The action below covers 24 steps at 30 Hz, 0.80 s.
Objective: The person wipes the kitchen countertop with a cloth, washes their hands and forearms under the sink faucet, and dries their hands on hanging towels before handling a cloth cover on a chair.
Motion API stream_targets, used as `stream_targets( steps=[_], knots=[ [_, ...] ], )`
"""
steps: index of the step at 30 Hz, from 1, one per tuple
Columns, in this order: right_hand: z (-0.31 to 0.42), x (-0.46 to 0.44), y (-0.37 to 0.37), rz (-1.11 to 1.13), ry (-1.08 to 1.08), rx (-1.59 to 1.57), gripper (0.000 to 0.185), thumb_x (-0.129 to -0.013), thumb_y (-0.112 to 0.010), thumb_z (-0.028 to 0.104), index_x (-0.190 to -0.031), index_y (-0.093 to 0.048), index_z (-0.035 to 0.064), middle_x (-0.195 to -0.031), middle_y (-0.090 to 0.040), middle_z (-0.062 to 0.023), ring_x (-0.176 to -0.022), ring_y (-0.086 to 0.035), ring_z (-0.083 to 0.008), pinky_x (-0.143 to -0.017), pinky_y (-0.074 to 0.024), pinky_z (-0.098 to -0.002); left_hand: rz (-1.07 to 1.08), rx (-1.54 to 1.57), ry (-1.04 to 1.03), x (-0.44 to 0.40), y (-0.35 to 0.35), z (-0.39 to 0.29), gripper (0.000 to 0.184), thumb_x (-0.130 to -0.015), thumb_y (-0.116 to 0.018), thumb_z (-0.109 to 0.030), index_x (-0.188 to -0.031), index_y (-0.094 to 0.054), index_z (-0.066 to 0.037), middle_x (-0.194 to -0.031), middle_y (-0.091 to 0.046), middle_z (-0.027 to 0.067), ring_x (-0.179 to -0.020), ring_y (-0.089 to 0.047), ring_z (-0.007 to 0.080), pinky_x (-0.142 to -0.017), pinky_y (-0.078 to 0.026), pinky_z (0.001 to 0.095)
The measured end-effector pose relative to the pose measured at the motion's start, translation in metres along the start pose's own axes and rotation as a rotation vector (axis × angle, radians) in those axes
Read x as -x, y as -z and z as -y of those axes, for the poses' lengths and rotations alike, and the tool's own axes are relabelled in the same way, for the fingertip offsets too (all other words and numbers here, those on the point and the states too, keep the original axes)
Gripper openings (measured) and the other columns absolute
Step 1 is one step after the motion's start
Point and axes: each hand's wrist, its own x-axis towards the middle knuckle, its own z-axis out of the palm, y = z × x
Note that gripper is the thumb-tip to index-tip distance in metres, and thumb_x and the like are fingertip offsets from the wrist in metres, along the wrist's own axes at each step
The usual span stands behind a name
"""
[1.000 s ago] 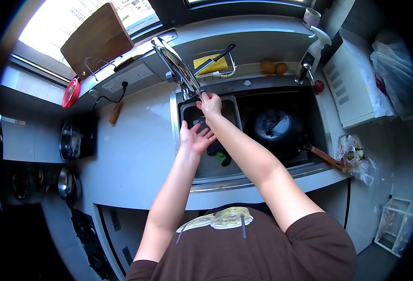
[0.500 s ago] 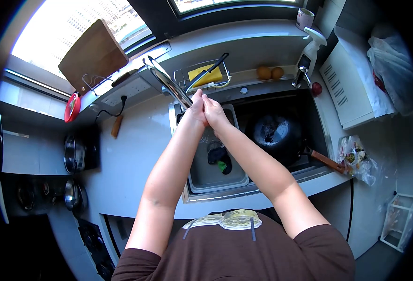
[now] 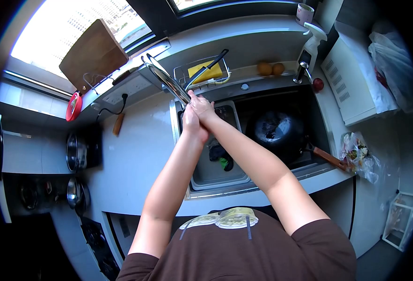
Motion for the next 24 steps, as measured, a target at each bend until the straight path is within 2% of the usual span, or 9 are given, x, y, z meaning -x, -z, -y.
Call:
stream_targets(
  steps=[1, 2, 7, 9, 15, 17, 18, 22, 24],
  knots=[
    [0.0, -0.003, -0.001, -0.004, 0.134, 0.308, 0.051, -0.095, -0.043, 0.048, -0.108, -0.062, 0.0029, -0.096, -0.062, -0.0081, -0.093, -0.054, -0.023, -0.089, -0.04, -0.0459, -0.036, 0.028, -0.03, 0.007, -0.001, 0.0, 0.041, -0.101, -0.027, -0.041, -0.116, -0.051, -0.012, -0.105, -0.058, 0.0076, -0.095, -0.058, 0.0235, -0.081, -0.049, 0.0366],
    [0.0, -0.004, -0.003, -0.006, 0.136, 0.309, 0.051, -0.095, -0.043, 0.048, -0.108, -0.062, 0.0029, -0.096, -0.062, -0.0081, -0.093, -0.054, -0.023, -0.089, -0.04, -0.0459, -0.015, 0.123, -0.076, 0.006, 0.001, 0.003, 0.045, -0.1, -0.022, -0.041, -0.117, -0.051, -0.01, -0.108, -0.059, 0.0099, -0.095, -0.059, 0.0263, -0.081, -0.05, 0.0396],
    [0.01, 0.009, -0.025, -0.203, 0.062, 0.162, 0.062, -0.079, -0.062, 0.061, -0.121, -0.056, 0.0145, -0.117, -0.062, -0.0203, -0.105, -0.06, -0.0364, -0.09, -0.048, -0.0427, 0.09, 0.093, 0.151, 0.033, 0.009, -0.017, 0.051, -0.098, -0.025, -0.046, -0.119, -0.05, -0.007, -0.109, -0.059, 0.0166, -0.095, -0.06, 0.0314, -0.084, -0.051, 0.0424],
    [-0.009, 0.001, -0.037, -0.215, 0.11, -0.056, 0.054, -0.087, -0.054, 0.057, -0.111, -0.056, 0.009, -0.102, -0.064, -0.017, -0.092, -0.061, -0.0316, -0.081, -0.0494, -0.0404, 0.193, 0.293, 0.154, 0.03, 0.019, -0.014, 0.057, -0.096, -0.024, -0.049, -0.121, -0.048, -0.004, -0.11, -0.058, 0.0191, -0.097, -0.059, 0.0323, -0.088, -0.05, 0.0425],
    [0.017, 0.023, -0.031, 0.159, -0.097, -0.77, 0.043, -0.089, -0.051, 0.054, -0.094, -0.051, 0.0112, -0.084, -0.054, -0.0102, -0.075, -0.05, -0.0231, -0.067, -0.0385, -0.0333, 0.48, 0.518, 0.025, 0.033, 0.032, 0.002, 0.06, -0.093, -0.035, -0.054, -0.128, -0.047, -0.007, -0.115, -0.059, 0.0171, -0.104, -0.058, 0.0315, -0.1, -0.041, 0.0476],
    [0.027, 0.035, -0.038, 0.382, -0.127, -0.969, 0.041, -0.09, -0.051, 0.053, -0.089, -0.05, 0.012, -0.078, -0.051, -0.008, -0.069, -0.046, -0.0202, -0.063, -0.0348, -0.031, 0.558, 0.535, 0.266, 0.036, 0.031, 0.001, 0.068, -0.09, -0.033, -0.063, -0.13, -0.046, -0.009, -0.115, -0.059, 0.0158, -0.103, -0.059, 0.0313, -0.095, -0.045, 0.0491],
    [0.034, 0.039, -0.038, 0.473, -0.125, -1.039, 0.04, -0.091, -0.05, 0.053, -0.086, -0.049, 0.0124, -0.075, -0.05, -0.0069, -0.066, -0.044, -0.0188, -0.06, -0.033, -0.0298, 0.447, 0.47, 0.256, 0.039, 0.024, 0.002, 0.063, -0.086, -0.042, -0.061, -0.116, -0.055, -0.008, -0.098, -0.063, 0.0112, -0.09, -0.062, 0.0272, -0.087, -0.048, 0.0466],
    [0.057, 0.03, -0.03, 0.683, -0.052, -1.144, 0.041, -0.092, -0.049, 0.051, -0.075, -0.046, 0.0139, -0.064, -0.043, -0.0023, -0.055, -0.036, -0.0131, -0.051, -0.0257, -0.0251, 0.608, 0.576, 0.179, 0.02, 0.027, 0.007, 0.046, -0.084, -0.055, -0.053, -0.093, -0.055, -0.008, -0.078, -0.058, 0.0052, -0.073, -0.057, 0.0198, -0.074, -0.047, 0.039],
    [0.064, 0.025, -0.024, 0.71, -0.018, -1.117, 0.042, -0.093, -0.048, 0.05, -0.07, -0.044, 0.0147, -0.058, -0.04, -0.0001, -0.049, -0.033, -0.0103, -0.046, -0.0221, -0.0228, 0.502, 0.57, 0.186, 0.016, 0.022, 0.008, 0.048, -0.084, -0.05, -0.055, -0.088, -0.054, -0.007, -0.074, -0.056, 0.0052, -0.069, -0.056, 0.0202, -0.07, -0.048, 0.0379]
  ],
)
